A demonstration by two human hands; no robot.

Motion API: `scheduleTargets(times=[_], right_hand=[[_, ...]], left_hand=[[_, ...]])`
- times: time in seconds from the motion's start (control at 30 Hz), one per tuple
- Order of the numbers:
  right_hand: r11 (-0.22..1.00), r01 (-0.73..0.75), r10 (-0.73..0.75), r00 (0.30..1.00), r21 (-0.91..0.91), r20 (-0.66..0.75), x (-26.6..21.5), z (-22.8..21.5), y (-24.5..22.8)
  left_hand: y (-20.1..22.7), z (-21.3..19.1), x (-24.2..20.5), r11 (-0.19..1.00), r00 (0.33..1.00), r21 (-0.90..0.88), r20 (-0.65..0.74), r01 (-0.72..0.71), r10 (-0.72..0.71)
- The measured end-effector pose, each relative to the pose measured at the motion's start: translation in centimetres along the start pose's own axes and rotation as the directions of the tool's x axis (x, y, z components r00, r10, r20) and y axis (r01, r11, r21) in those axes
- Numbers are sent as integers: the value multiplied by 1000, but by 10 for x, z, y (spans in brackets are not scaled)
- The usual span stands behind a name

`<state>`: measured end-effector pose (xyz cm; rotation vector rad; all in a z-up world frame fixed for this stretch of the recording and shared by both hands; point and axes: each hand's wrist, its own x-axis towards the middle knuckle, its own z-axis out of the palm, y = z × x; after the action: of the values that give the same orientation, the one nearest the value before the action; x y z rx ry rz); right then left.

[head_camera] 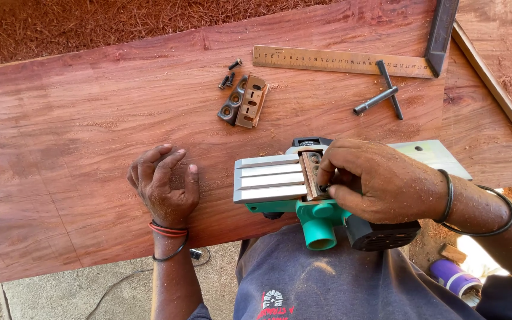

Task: Adjusting and replacing the blades of an electric wood planer using a T-handle wrench.

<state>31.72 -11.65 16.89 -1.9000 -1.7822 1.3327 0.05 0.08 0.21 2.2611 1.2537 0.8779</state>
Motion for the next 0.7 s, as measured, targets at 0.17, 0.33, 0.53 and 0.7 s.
scheduleTargets(times=[0.17,0.33,0.53,0.7], right_hand=[[993,1,-10,997,-117,-79,-4,7,5],[987,145,-151,985,-73,-81,-6,10,11],[991,-131,130,991,-32,-42,-1,1,-10],[996,37,-45,995,-87,-95,-5,9,4]], left_hand=[[1,0,0,1000,1000,-1,9,12,-12],[-2,0,-1,1000,1000,8,9,-3,3],[-1,0,-1,1000,1000,2,2,4,-4],[-1,0,0,1000,1000,-7,-1,-12,12]])
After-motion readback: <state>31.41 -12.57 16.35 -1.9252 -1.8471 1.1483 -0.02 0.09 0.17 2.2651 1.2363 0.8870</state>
